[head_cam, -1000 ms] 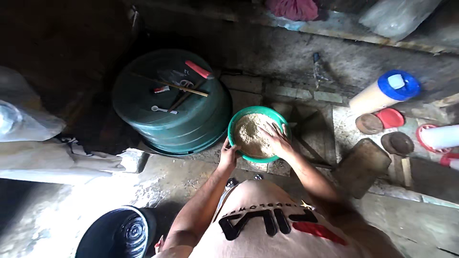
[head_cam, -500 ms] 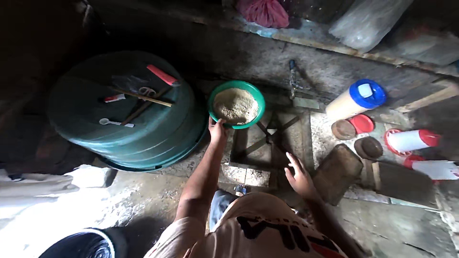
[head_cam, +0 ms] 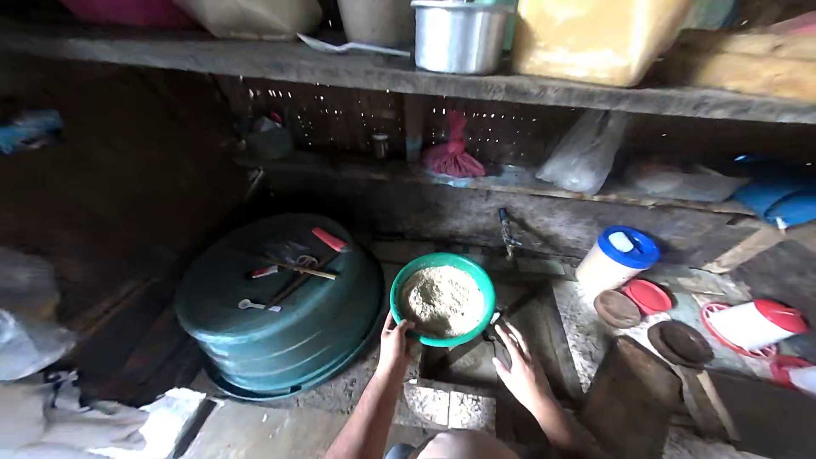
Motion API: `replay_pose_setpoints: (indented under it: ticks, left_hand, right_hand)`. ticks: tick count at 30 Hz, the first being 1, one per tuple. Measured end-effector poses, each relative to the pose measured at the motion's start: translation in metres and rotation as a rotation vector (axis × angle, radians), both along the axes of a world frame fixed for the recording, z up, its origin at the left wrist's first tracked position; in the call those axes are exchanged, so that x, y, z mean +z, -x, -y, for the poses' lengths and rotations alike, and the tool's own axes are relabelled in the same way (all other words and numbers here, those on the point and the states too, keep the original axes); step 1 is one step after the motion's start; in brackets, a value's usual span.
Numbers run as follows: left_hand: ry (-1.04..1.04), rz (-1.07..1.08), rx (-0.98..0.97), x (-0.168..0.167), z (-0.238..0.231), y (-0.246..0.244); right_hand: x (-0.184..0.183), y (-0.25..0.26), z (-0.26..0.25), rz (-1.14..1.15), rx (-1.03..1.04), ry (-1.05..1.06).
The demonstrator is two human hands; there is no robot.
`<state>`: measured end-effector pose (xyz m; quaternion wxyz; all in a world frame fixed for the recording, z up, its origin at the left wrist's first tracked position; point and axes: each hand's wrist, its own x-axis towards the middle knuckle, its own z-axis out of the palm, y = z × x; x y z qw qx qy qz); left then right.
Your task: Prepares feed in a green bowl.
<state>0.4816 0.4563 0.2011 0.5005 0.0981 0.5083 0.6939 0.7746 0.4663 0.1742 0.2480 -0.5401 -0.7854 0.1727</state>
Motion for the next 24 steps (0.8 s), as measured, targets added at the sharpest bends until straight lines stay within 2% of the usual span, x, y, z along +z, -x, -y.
replay_pose_setpoints:
  ticks: [3,7,11,15,19,24]
  left_hand:
    - [-0.010,0.020,-0.010,0.016,0.028,0.003]
    - [-0.008,0.045,-0.083,0.029,0.068,0.007]
    - [0.020,0.044,-0.189,0.030,0.104,0.024]
    - [-0.012,-0.014,-0.294,0.039,0.142,0.053]
    - [-0.073,-0.013,-0.403,0.046,0.170,0.077]
    - [-0.085,-0.001,-0.506,0.043,0.193,0.083]
  right_hand:
    - [0.001,0.019,0.008,-0.006,0.068,-0.156]
    - [0.001,0.041,0.037,-0.157,-0.007,-0.282]
    - [0.014,0.061,0.075,-0.232,-0.021,-0.392]
    - [0.021,0.079,0.131,-0.187,-0.082,-0.445]
    - [0.026,0.102,0.186,-0.167,-0.159,-0.425]
    - [0.040,0.119,0.244,-0.236,-0.242,-0.214]
